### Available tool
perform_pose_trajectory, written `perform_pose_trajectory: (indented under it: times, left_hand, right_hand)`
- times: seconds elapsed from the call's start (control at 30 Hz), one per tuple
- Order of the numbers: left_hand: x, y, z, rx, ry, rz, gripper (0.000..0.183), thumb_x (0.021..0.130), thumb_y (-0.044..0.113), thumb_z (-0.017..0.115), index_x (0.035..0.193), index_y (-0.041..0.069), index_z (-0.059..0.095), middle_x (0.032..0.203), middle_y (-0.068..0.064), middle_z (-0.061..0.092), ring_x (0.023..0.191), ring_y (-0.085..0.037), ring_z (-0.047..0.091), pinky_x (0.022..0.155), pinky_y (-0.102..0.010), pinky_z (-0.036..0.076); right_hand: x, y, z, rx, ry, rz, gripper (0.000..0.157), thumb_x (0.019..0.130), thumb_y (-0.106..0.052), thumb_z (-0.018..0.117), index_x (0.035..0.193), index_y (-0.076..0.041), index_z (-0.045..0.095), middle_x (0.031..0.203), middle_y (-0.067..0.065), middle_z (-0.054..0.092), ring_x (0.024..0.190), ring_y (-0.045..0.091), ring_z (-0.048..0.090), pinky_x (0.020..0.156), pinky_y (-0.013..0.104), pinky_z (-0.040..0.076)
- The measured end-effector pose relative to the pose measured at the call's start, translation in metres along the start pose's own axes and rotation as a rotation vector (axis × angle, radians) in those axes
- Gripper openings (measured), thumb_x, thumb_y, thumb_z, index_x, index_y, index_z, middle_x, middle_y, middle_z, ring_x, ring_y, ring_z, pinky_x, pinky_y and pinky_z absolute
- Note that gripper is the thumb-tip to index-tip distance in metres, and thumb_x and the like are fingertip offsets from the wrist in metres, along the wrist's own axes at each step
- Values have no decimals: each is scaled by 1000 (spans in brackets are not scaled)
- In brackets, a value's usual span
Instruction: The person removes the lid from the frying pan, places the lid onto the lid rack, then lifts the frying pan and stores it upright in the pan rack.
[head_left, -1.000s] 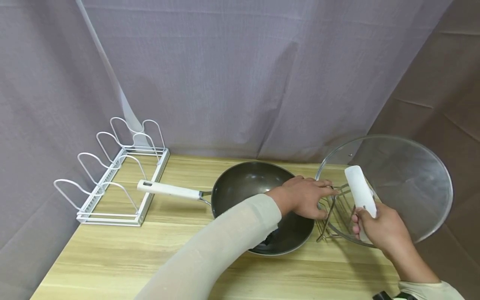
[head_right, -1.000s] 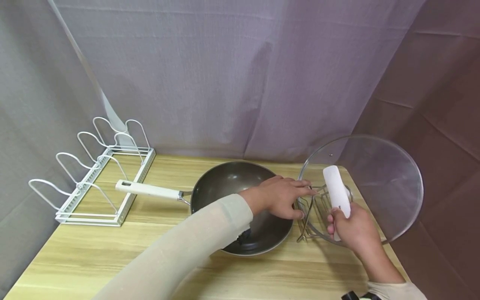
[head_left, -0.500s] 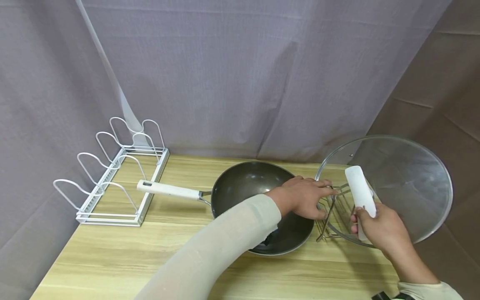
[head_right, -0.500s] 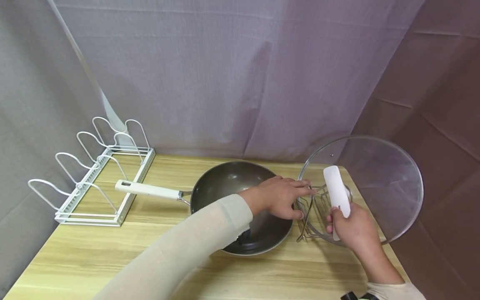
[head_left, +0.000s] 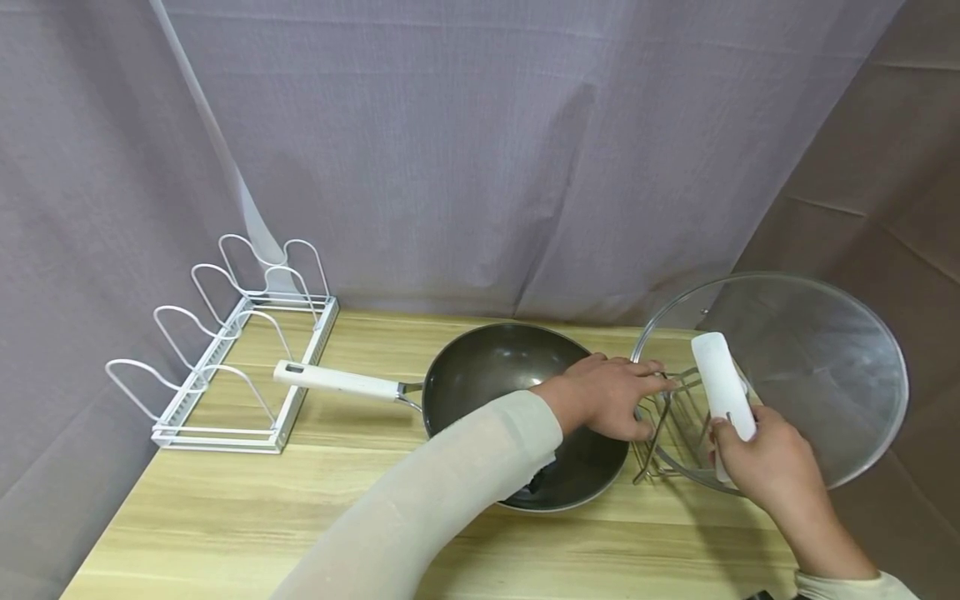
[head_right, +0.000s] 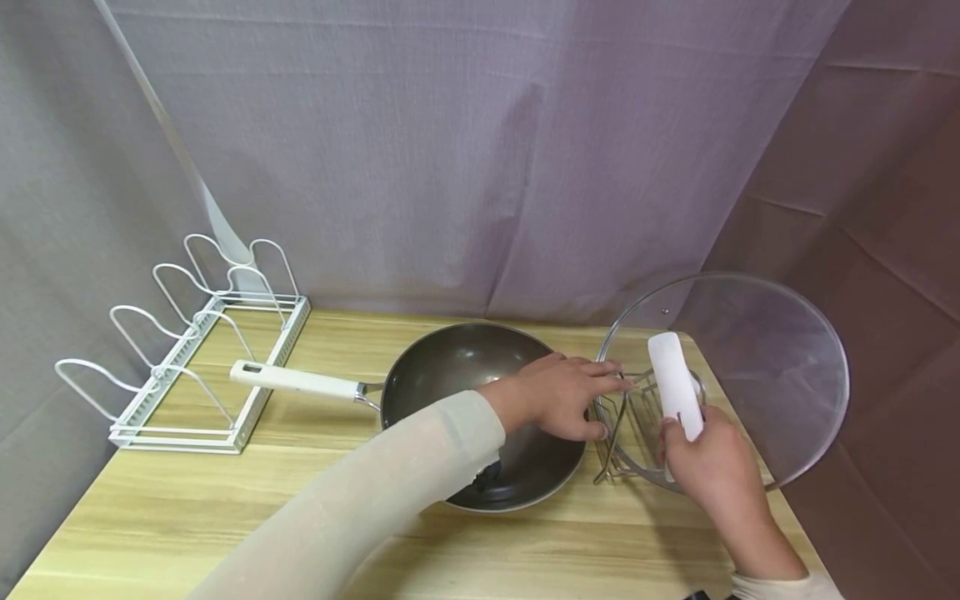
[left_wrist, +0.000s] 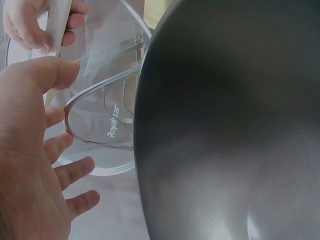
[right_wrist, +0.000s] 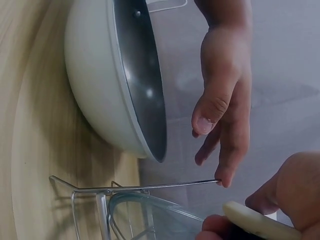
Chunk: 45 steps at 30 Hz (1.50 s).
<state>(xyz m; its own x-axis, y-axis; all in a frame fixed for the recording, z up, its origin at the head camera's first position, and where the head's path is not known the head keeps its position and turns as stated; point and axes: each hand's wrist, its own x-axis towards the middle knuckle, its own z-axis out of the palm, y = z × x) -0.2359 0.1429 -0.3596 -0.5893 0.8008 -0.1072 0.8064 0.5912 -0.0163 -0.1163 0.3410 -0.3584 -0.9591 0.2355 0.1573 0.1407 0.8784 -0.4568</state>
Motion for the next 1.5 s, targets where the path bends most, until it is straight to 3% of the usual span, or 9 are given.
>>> perform_pose_trajectory:
  times: [0.23,0.33,0.7,1.0,1.5]
  left_hand:
    - [-1,1,0,-9,2,-3,73,97,65,47,160,54,10,168,23,7,151,-8,21,120,-37,23]
    - [-2,2,-1,-14,7,-6,74,97,64,48,160,54,11,168,23,8,151,-7,21,119,-37,24]
    - [-1,6,2,-18,-2,-24,75,97,65,48,160,53,8,167,24,4,153,-10,16,120,-39,23]
    - [-1,5,1,-21,-7,-22,74,98,64,46,160,53,7,168,24,3,153,-10,13,120,-38,23]
    - [-4,0,3,-37,21,10,73,99,62,46,161,51,8,168,22,2,154,-12,14,119,-37,25]
  right_hand:
    - [-2,-1,1,-33,49,-3,55,100,-31,59,123,18,53,97,38,64,78,51,63,59,56,46]
    - [-4,-1,1,-37,67,2,58,100,-30,59,128,20,50,107,43,61,83,56,62,63,60,46]
    - [-12,-6,3,-54,165,-28,59,97,-25,61,136,16,46,111,39,62,84,54,62,61,59,44]
    - [-12,-14,-1,-83,206,-63,54,95,-26,63,131,13,53,110,36,60,88,53,60,61,63,42]
    - [-17,-30,-3,-53,322,-131,54,92,-22,65,134,10,55,130,38,50,117,58,43,85,70,37]
